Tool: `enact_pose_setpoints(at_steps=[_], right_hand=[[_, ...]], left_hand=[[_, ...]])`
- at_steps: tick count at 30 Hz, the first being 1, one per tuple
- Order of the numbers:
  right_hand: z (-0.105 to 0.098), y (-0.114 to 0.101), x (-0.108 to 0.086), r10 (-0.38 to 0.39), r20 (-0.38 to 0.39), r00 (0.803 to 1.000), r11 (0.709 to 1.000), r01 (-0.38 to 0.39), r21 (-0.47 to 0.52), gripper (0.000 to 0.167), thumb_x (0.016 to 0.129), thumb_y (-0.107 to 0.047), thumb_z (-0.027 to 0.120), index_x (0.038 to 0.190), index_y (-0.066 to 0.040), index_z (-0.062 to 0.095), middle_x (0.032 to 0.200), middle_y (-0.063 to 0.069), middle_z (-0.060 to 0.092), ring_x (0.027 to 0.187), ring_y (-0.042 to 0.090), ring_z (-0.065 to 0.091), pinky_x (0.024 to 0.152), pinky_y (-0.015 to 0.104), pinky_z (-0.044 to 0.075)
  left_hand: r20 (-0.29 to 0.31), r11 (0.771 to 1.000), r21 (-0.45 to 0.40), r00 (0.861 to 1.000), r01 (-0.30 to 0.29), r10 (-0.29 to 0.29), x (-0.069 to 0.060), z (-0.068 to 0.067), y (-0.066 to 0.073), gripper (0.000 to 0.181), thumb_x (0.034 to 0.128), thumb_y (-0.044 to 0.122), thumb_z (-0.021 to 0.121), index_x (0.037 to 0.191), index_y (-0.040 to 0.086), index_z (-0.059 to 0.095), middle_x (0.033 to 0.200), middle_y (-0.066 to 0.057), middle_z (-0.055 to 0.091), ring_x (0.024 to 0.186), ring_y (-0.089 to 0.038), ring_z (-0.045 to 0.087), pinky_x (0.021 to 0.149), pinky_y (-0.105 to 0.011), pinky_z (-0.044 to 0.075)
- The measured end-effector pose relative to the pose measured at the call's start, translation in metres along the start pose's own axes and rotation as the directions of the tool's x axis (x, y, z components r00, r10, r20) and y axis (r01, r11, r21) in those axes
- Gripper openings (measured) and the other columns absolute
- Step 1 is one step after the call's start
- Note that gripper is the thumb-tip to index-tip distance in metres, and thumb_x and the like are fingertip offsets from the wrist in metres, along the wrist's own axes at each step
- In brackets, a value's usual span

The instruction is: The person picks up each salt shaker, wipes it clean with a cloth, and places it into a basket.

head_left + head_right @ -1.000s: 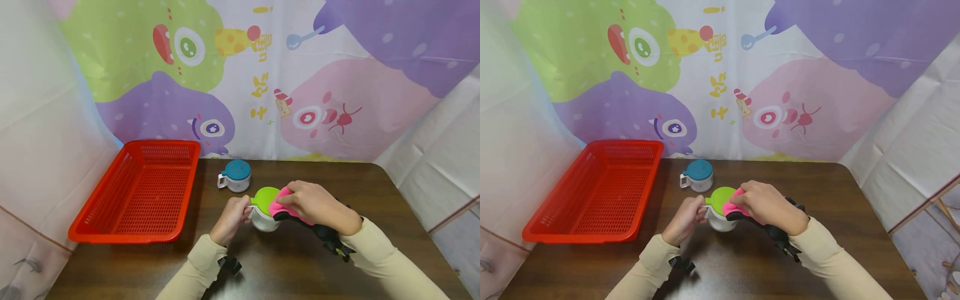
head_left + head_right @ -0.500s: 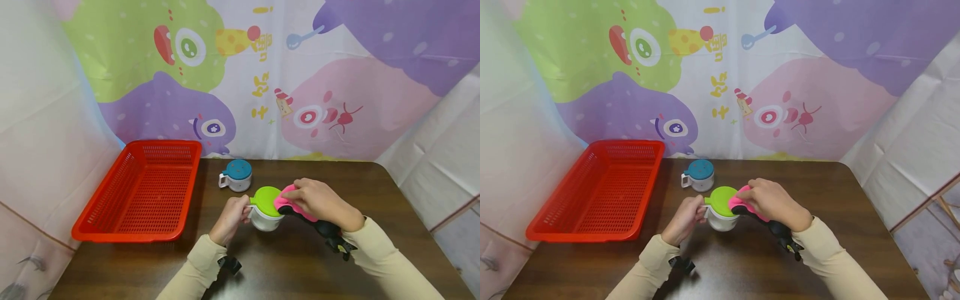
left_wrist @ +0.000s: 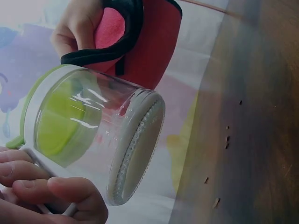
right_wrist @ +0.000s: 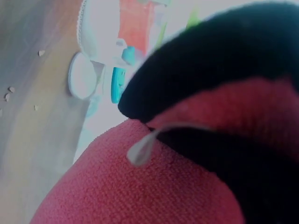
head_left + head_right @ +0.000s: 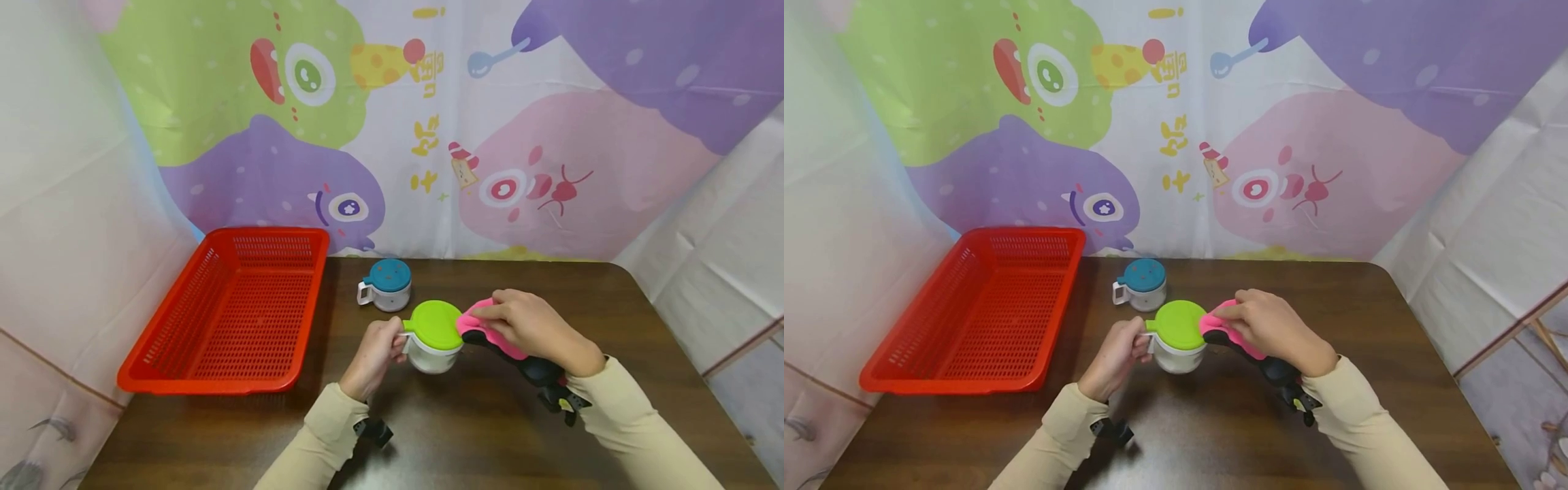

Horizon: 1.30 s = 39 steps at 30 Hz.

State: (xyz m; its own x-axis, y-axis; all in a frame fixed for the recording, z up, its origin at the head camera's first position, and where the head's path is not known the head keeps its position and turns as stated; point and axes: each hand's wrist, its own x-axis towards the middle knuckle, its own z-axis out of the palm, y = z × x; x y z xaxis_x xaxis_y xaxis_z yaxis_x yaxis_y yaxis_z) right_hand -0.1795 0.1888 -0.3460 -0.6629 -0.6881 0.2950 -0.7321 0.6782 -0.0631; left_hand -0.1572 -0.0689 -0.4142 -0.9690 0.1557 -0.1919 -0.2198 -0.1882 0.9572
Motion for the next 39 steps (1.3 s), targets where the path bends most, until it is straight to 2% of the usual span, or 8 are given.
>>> enact_pose_setpoints(at_steps=[10,17,21,31,39], right_hand=[[0.000,0.003,-0.006,0.017,-0.032,0.999,0.999,-0.016,0.046,0.030,0.075,-0.009,0.079,0.105,-0.012,0.076,0.069,-0.004,0.040,0.065,0.008,0.035,0.058,0.023,0.033],[0.001,0.005,-0.010,0.089,0.009,0.996,0.996,-0.089,0.026,0.033,0.075,-0.013,0.080,0.108,-0.012,0.075,0.068,-0.004,0.044,0.065,0.009,0.038,0.058,0.022,0.036],[0.002,0.006,-0.014,0.127,0.036,0.991,0.991,-0.129,0.046,0.034,0.076,-0.012,0.079,0.110,-0.012,0.075,0.070,-0.004,0.047,0.066,0.009,0.040,0.059,0.023,0.038],[0.004,0.006,-0.019,0.105,-0.021,0.994,0.994,-0.105,-0.018,0.030,0.075,-0.011,0.079,0.105,-0.012,0.076,0.067,-0.003,0.042,0.063,0.011,0.035,0.057,0.024,0.031],[0.007,0.008,-0.027,0.106,-0.014,0.994,0.994,-0.106,0.007,0.030,0.077,-0.009,0.077,0.106,-0.011,0.075,0.067,-0.004,0.042,0.063,0.009,0.034,0.058,0.023,0.030]], left_hand=[[-0.024,0.999,-0.041,1.000,-0.016,0.015,0.000,-0.002,0.004,0.029,0.0853,0.006,0.039,0.057,0.011,0.036,0.051,0.005,0.030,0.050,-0.013,0.029,0.055,-0.028,0.033],[-0.046,0.997,-0.069,0.998,-0.042,0.039,-0.001,-0.004,0.006,0.027,0.0840,0.006,0.039,0.057,0.010,0.036,0.052,0.003,0.030,0.052,-0.014,0.029,0.055,-0.028,0.032],[-0.056,0.995,-0.083,0.998,-0.047,0.042,-0.001,-0.005,0.008,0.027,0.0837,0.006,0.039,0.057,0.010,0.036,0.052,0.003,0.030,0.052,-0.015,0.029,0.055,-0.028,0.032],[-0.073,0.992,-0.111,0.996,-0.064,0.056,-0.001,-0.012,0.013,0.030,0.0864,0.008,0.036,0.056,0.012,0.035,0.052,0.004,0.030,0.050,-0.012,0.028,0.054,-0.026,0.032],[-0.088,0.990,-0.119,0.994,-0.076,0.066,-0.003,-0.014,0.017,0.030,0.0862,0.008,0.036,0.057,0.012,0.035,0.051,0.003,0.030,0.050,-0.013,0.029,0.053,-0.026,0.033]])
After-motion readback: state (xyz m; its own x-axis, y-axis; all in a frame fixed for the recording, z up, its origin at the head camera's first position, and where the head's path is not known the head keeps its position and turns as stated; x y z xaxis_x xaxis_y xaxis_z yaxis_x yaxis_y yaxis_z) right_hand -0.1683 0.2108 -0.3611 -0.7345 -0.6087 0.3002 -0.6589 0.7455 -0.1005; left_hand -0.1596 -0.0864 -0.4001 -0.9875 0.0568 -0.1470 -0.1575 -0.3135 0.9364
